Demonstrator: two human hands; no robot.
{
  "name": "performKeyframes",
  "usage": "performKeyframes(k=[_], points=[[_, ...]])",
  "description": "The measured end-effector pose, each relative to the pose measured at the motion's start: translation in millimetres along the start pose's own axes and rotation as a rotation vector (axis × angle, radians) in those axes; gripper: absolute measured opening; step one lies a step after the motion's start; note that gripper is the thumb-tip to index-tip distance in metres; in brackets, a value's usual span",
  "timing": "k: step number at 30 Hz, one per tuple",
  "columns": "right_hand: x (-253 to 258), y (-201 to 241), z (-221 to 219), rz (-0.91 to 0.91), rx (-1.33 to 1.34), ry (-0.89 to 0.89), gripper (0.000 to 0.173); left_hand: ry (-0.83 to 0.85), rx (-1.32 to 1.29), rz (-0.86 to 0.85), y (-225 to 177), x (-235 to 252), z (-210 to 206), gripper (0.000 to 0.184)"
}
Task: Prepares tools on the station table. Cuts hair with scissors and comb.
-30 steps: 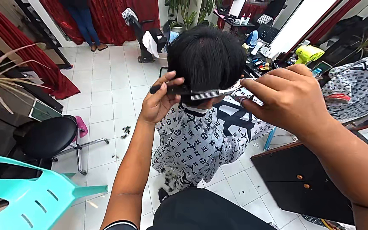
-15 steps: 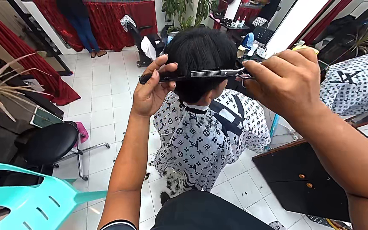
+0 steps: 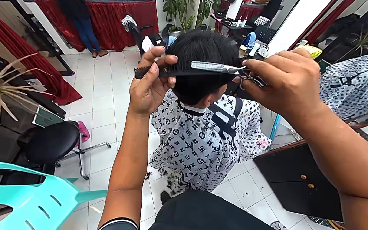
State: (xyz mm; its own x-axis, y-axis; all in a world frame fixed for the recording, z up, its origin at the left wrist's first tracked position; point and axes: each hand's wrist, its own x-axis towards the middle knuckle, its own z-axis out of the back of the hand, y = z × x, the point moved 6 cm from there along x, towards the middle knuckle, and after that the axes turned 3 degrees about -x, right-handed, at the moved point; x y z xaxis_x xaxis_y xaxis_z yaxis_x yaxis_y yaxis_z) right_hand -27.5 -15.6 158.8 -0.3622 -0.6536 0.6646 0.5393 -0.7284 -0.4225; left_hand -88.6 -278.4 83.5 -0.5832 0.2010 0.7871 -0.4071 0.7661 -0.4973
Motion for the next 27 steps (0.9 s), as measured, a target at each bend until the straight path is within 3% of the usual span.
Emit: performKeyframes(k=[2, 4, 6, 9, 11, 15, 21, 27], points=[[-2, -4, 8, -0.065, 0.052, -0.016, 0.036, -0.077, -0.07, -0.062, -7, 8, -3, 0.02], [-4, -7, 13, -0.119, 0.071, -0.011, 0.042, -0.221, -0.11, -0.048, -5, 15, -1, 0.028], [-7, -12, 15, -0.155, 0.061, -0.007, 0.042, -0.411, 0.056, 0.117, 10, 12, 8, 0.039], [-17, -20, 15, -0.189, 0.033, 0.005, 0.038, -0.499, 0.293, 0.352, 40, -22, 23, 0.028], [-25, -25, 13, -0.195, 0.022, 0.023, 0.039, -0.458, 0.237, 0.394, 58, -57, 33, 0.021], [-32, -23, 6, -0.157, -0.024, 0.074, 0.037, -0.261, -0.125, 0.336, 80, -101, 50, 0.023], [-20, -6, -6, -0.008, -0.103, 0.046, 0.03, -0.172, -0.115, 0.248, 66, -61, 53, 0.027], [-4, 3, -12, -0.028, -0.175, 0.146, 0.059, -0.071, -0.125, 0.121, 38, -33, 41, 0.028]])
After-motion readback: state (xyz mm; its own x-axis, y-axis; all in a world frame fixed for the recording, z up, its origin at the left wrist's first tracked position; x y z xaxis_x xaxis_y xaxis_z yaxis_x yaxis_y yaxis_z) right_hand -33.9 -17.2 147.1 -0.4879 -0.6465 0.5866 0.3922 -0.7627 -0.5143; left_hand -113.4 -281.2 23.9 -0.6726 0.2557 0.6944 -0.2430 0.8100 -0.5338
